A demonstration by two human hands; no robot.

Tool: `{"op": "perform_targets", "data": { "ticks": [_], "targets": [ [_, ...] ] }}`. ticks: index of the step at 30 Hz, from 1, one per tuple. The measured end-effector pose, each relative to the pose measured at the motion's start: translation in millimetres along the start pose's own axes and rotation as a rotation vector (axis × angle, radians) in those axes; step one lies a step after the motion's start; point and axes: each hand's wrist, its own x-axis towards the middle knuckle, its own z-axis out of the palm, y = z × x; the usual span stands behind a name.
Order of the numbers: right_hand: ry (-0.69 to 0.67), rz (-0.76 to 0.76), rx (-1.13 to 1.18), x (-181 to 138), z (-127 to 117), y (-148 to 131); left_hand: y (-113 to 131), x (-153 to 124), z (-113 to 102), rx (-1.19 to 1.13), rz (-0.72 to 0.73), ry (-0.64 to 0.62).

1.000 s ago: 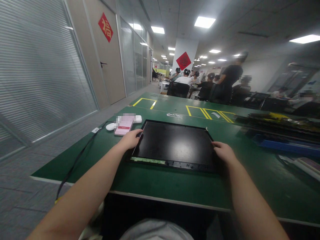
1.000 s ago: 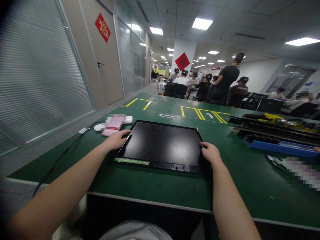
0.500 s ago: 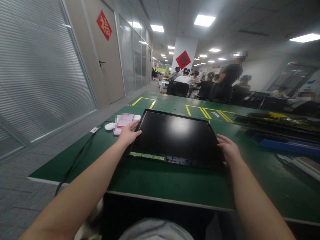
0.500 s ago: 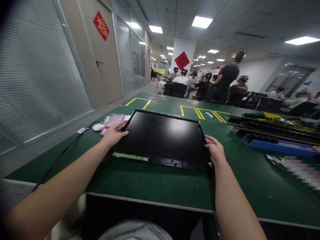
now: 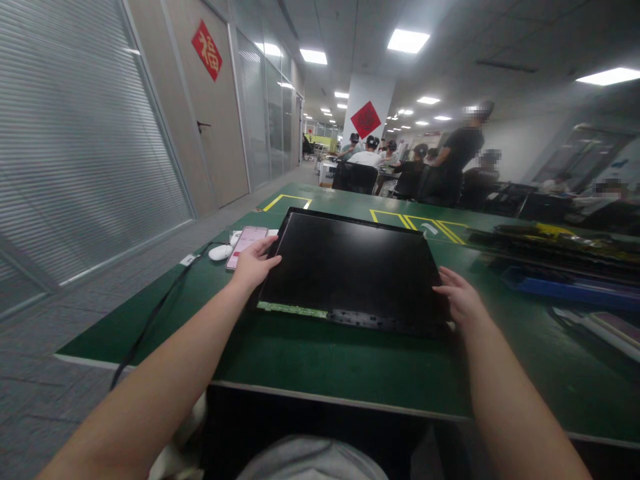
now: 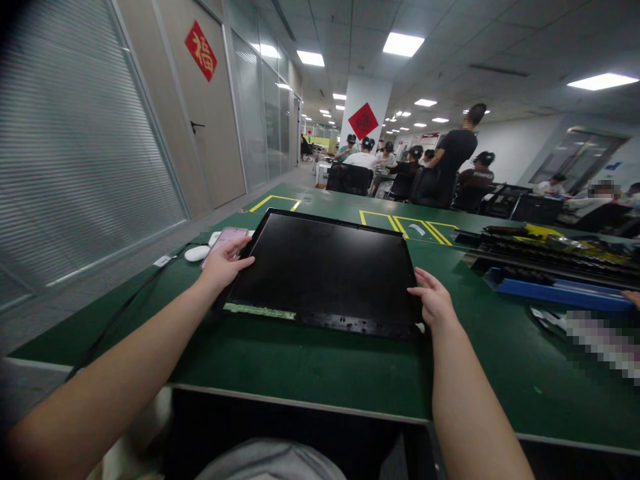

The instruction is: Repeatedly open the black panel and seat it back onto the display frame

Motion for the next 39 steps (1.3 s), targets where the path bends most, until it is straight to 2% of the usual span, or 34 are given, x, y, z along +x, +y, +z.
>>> {"op": "perform_targets", "data": {
  "ticks": [5, 16, 21, 30, 35, 39],
  "targets": [
    [0.001, -0.047, 0.020, 1.1, -0.2, 1.5, 0.4, 0.1, -0.2, -0.032, -0.014, 0.012],
    [0.069, -0.041, -0.021, -7.3, 7.9, -5.5, -4.2, 3.8, 0.4, -0.048, -0.011, 0.025],
    [0.135, 0.030, -0.058, -17.0, 13.6, -16.2, -5.9, 0.5, 0.5, -0.161, -0.169, -0.002],
    [0.060, 0.116, -0.121, -16.8, 15.6, -11.0, 2.9, -0.8, -2.9, -0.330, -0.504, -0.117],
    [0.028, 0.130, -0.203, -7.4, 13.0, -4.0, 12.4, -4.9, -2.1, -0.297, -0.575, -0.163],
    [0.035, 0.064, -0.272, -9.2, 12.8, -1.3, 19.6, -10.1, 1.4, -0.284, -0.613, -0.183]
  ]
}}
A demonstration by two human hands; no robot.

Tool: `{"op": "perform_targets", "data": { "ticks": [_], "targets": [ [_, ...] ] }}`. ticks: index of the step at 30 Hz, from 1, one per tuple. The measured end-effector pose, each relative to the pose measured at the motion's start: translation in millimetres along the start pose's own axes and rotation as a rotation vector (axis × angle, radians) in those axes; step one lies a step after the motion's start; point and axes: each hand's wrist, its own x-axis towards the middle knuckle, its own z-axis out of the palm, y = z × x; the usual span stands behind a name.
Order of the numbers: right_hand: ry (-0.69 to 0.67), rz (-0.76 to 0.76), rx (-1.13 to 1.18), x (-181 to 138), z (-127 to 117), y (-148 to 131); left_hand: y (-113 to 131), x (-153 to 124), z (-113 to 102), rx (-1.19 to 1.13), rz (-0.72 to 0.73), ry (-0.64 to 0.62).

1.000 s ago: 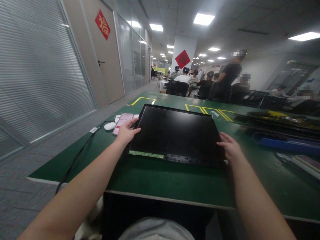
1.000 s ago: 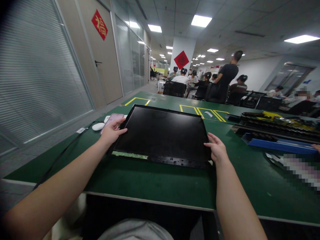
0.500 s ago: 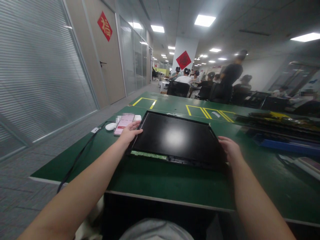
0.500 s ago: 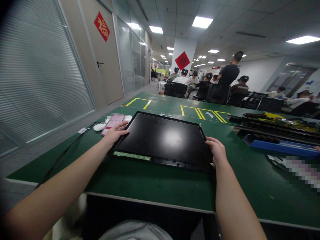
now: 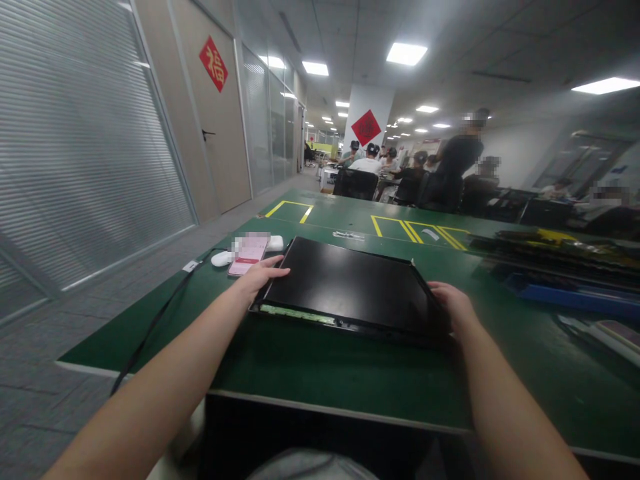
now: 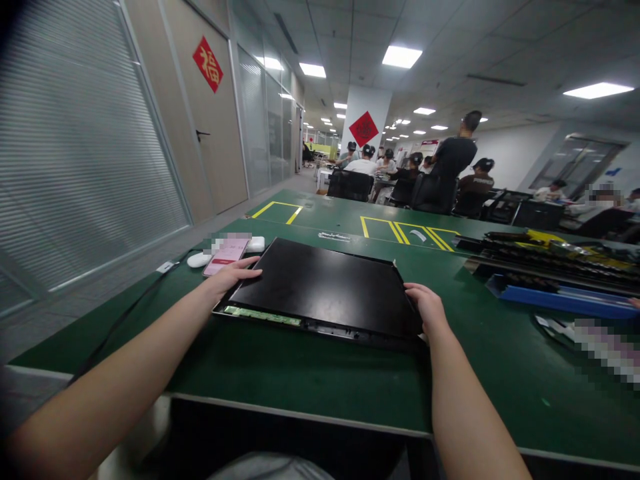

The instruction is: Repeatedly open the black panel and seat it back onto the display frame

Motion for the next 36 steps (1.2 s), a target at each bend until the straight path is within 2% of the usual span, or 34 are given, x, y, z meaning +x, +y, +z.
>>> {"op": "perform_targets", "data": {
  "ticks": [4, 8, 13, 24, 29, 36],
  "targets": [
    [0.006, -0.070, -0.096, -5.8, 1.7, 0.2, -0.1, -4.3, 5.1, 0.044, -0.034, 0.004],
    [0.027, -0.108, -0.218, -11.3, 3.0, -3.9, -2.9, -3.0, 3.1, 0.090, -0.005, 0.015],
    [0.058, -0.144, -0.401, -12.5, 2.4, -6.2, -8.1, 1.4, -2.4, 0.080, 0.105, -0.086],
    [0.050, -0.251, -0.527, -10.7, 4.5, -3.1, -12.2, 2.2, 1.3, 0.012, 0.122, -0.055],
    [0.049, -0.285, -0.514, -13.4, 8.2, -3.9, -8.0, -5.5, 4.2, 0.027, 0.144, -0.070],
    [0.055, -0.266, -0.367, -5.7, 7.6, 1.7, -4.7, -10.4, 8.9, 0.027, 0.239, -0.131]
  ]
}}
